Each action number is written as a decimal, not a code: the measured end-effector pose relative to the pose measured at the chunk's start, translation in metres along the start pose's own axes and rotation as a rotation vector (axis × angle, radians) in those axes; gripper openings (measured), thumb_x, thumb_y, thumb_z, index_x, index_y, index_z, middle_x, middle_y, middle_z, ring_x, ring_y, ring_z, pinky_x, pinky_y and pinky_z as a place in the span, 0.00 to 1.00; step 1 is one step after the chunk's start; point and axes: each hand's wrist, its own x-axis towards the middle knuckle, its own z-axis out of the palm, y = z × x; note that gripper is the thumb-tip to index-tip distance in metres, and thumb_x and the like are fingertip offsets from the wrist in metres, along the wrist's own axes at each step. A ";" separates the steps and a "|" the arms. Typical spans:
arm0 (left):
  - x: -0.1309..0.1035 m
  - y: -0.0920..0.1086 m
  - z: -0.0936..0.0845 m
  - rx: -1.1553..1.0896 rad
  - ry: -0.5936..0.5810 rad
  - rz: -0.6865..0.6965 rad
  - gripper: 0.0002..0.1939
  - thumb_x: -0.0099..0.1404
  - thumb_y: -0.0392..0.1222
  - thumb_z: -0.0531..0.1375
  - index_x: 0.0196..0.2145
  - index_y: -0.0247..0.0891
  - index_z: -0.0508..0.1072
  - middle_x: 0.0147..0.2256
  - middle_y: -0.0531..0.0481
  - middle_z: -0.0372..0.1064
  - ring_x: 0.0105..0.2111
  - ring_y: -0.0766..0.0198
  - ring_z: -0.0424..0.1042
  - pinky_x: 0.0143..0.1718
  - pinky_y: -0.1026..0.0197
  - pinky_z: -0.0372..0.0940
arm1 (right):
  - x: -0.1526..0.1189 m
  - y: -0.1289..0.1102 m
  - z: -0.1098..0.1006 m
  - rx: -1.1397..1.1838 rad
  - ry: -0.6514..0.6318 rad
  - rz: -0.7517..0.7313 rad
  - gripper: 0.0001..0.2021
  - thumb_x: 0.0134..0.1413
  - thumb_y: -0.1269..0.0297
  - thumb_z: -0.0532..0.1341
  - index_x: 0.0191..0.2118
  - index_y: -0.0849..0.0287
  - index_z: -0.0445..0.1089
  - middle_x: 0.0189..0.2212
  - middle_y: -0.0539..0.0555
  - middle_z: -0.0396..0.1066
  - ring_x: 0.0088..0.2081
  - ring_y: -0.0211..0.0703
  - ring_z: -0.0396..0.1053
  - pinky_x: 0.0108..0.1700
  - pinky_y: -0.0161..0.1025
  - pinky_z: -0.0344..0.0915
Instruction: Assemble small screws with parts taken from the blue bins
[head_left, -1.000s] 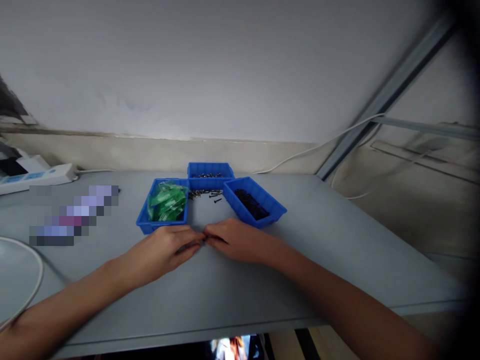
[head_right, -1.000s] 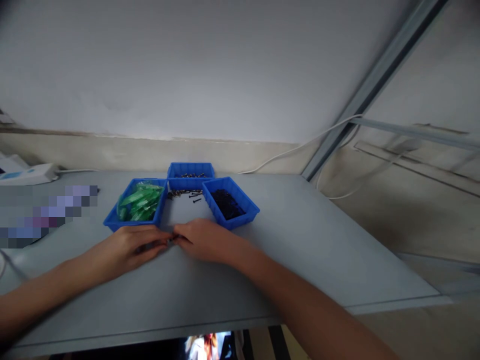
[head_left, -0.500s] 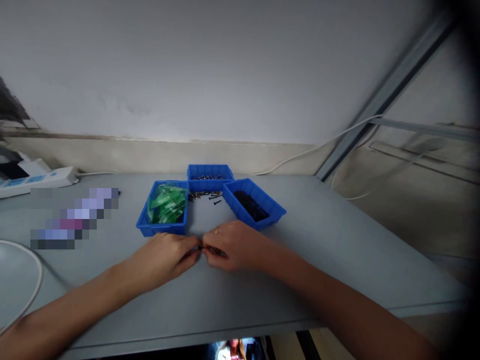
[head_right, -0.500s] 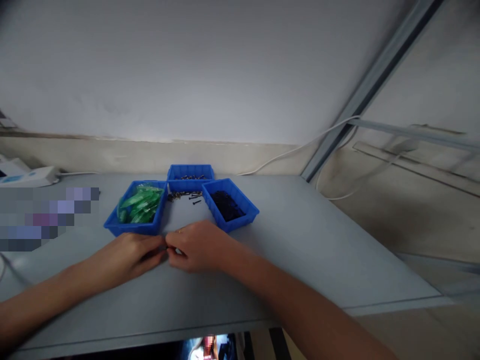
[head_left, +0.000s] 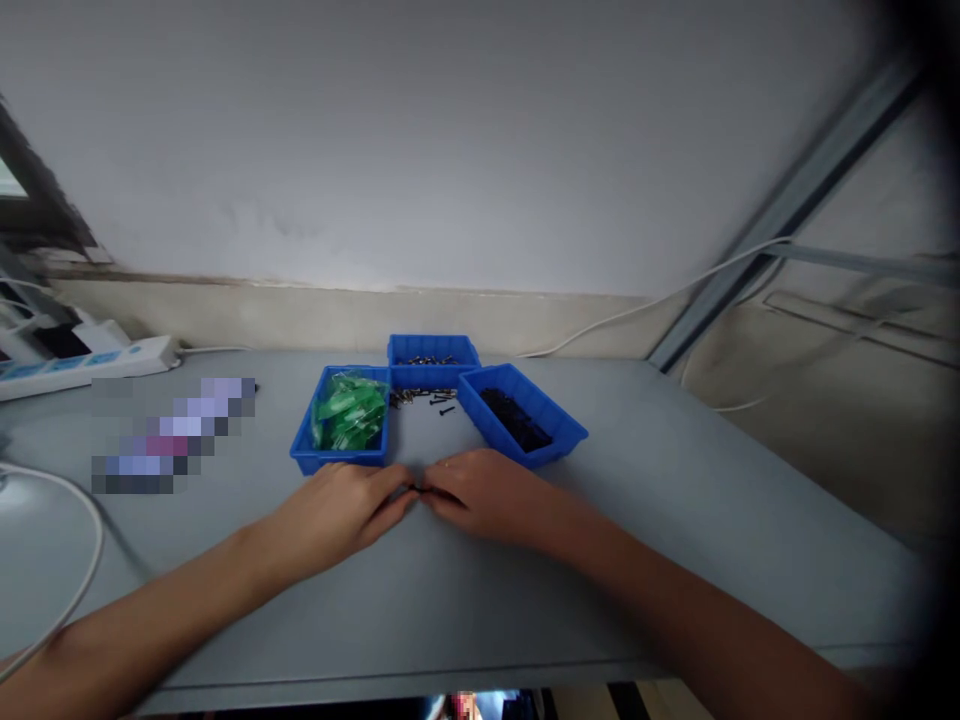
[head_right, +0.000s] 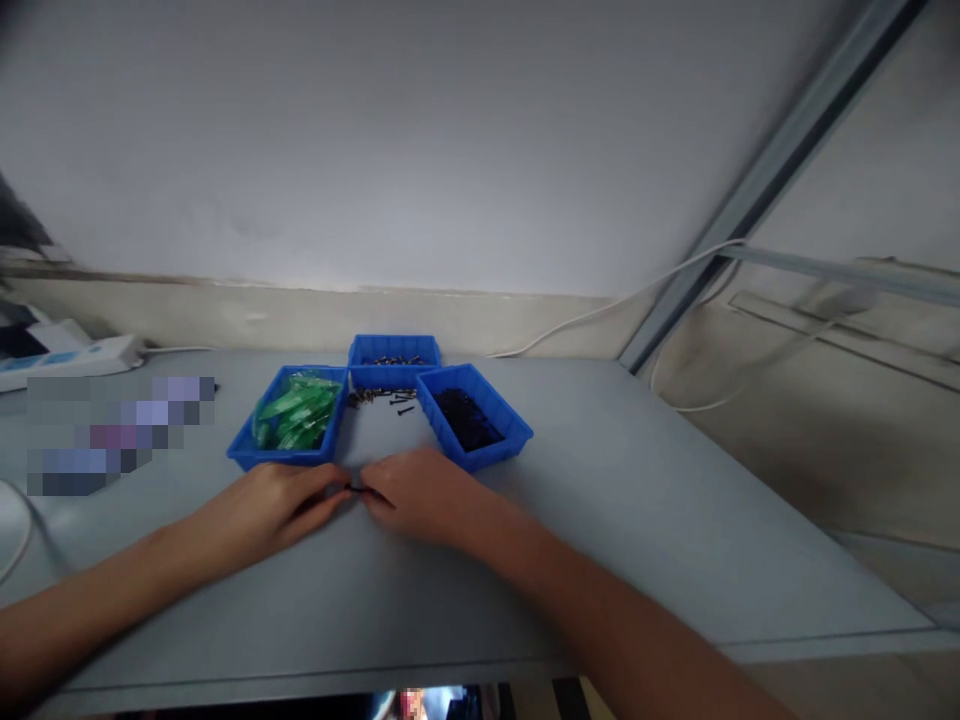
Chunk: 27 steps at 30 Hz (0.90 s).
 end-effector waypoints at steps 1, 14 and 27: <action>-0.001 0.001 -0.001 -0.007 0.010 0.005 0.12 0.67 0.44 0.47 0.39 0.38 0.67 0.28 0.51 0.69 0.28 0.62 0.70 0.28 0.63 0.61 | 0.000 0.000 0.000 0.014 0.005 -0.001 0.09 0.56 0.66 0.51 0.31 0.61 0.67 0.28 0.53 0.70 0.29 0.39 0.65 0.31 0.35 0.55; -0.002 0.002 -0.004 0.081 0.065 0.141 0.11 0.67 0.43 0.47 0.33 0.37 0.67 0.26 0.52 0.68 0.27 0.64 0.69 0.26 0.65 0.58 | -0.001 -0.002 -0.002 0.041 -0.006 -0.002 0.07 0.55 0.67 0.53 0.31 0.61 0.67 0.28 0.52 0.70 0.30 0.39 0.66 0.32 0.35 0.56; 0.000 0.001 0.007 0.092 -0.029 0.058 0.11 0.66 0.41 0.49 0.31 0.38 0.67 0.25 0.51 0.70 0.25 0.62 0.71 0.22 0.65 0.56 | -0.005 -0.007 -0.010 0.015 0.042 -0.064 0.07 0.52 0.69 0.54 0.25 0.60 0.63 0.23 0.49 0.66 0.26 0.35 0.61 0.29 0.34 0.51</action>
